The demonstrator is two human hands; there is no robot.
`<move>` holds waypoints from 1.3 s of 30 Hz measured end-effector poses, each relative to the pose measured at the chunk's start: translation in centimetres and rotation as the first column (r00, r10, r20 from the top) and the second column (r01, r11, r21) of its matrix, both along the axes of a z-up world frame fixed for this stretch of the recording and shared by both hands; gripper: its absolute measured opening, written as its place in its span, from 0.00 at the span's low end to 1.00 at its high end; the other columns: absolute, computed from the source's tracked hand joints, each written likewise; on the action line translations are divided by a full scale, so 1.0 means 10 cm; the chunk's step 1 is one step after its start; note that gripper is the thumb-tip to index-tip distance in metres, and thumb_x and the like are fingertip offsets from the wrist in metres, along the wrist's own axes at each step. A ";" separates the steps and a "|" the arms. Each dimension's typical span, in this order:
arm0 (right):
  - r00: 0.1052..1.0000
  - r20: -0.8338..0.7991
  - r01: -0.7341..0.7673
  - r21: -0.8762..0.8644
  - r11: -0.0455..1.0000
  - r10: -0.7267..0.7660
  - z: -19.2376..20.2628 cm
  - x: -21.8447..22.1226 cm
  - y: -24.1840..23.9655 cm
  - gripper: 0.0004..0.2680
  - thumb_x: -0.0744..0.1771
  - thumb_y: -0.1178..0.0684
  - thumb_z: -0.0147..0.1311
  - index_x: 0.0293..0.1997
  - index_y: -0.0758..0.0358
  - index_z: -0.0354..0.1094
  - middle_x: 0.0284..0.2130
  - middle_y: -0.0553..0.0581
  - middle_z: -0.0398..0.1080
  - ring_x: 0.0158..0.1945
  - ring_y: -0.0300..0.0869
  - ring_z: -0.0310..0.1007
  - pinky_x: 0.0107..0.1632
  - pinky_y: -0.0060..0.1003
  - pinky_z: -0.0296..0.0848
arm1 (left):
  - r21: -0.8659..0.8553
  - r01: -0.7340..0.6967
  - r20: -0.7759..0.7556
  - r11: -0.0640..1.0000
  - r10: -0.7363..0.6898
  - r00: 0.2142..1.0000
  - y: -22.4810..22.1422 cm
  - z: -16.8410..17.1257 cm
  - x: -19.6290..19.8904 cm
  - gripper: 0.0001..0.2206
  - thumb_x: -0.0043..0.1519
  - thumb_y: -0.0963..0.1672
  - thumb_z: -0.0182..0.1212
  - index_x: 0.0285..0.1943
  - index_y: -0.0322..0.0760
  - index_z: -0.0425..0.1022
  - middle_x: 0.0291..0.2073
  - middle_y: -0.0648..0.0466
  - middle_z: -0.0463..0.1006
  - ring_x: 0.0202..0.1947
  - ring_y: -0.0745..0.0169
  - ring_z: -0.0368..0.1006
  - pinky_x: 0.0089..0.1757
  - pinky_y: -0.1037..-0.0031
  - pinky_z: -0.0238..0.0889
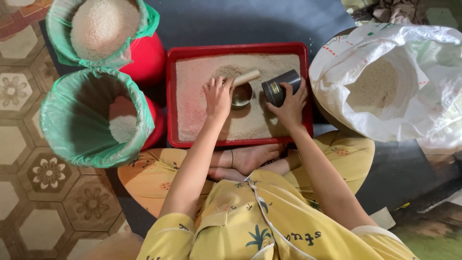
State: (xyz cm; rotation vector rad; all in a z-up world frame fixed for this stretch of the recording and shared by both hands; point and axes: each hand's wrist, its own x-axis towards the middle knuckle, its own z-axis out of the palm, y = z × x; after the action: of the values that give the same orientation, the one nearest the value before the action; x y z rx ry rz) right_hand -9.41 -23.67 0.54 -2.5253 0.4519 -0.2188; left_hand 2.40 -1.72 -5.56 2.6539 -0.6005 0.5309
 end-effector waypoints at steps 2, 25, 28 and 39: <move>1.000 0.002 -0.003 0.011 1.000 0.003 0.05 0.00 0.00 0.29 0.60 0.44 0.73 0.65 0.46 0.56 0.72 0.71 0.30 0.73 0.67 0.35 0.59 0.68 0.58 | 0.050 -0.027 0.050 0.998 0.025 0.998 -0.05 -0.04 0.12 0.11 0.60 0.51 0.66 0.50 0.61 0.77 0.39 0.61 0.72 0.42 0.58 0.68 0.44 0.61 0.61; 0.999 0.026 -0.022 0.030 0.999 0.022 -0.03 -0.03 -0.03 0.30 0.60 0.45 0.74 0.65 0.47 0.56 0.72 0.69 0.29 0.73 0.67 0.36 0.59 0.68 0.59 | -0.071 -0.027 -0.198 0.997 0.012 0.980 0.07 0.26 -0.73 0.34 0.54 0.55 0.74 0.69 0.51 0.68 0.56 0.52 0.69 0.57 0.50 0.67 0.55 0.55 0.59; 0.999 0.032 -0.013 0.045 0.999 0.012 0.02 -0.03 0.01 0.29 0.60 0.46 0.74 0.64 0.49 0.56 0.72 0.70 0.30 0.73 0.67 0.35 0.59 0.69 0.58 | -0.139 -0.110 -0.339 0.984 0.058 0.939 -0.09 0.42 -0.52 0.50 0.45 0.53 0.82 0.77 0.41 0.55 0.64 0.42 0.65 0.64 0.39 0.64 0.61 0.50 0.56; 0.996 0.082 -0.030 0.016 0.999 0.029 -0.07 -0.07 -0.05 0.31 0.58 0.46 0.75 0.64 0.47 0.57 0.72 0.71 0.32 0.70 0.70 0.43 0.58 0.72 0.60 | -0.509 -0.240 -0.514 0.827 -0.068 0.855 0.17 0.47 -0.42 0.55 0.37 0.47 0.85 0.77 0.44 0.52 0.61 0.41 0.63 0.63 0.30 0.67 0.62 0.51 0.62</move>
State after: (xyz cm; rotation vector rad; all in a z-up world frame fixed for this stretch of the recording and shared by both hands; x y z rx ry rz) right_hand -10.13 -24.19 -0.19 -2.4943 0.3828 -0.3043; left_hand -1.75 0.00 -0.86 2.1150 -0.1168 -0.0144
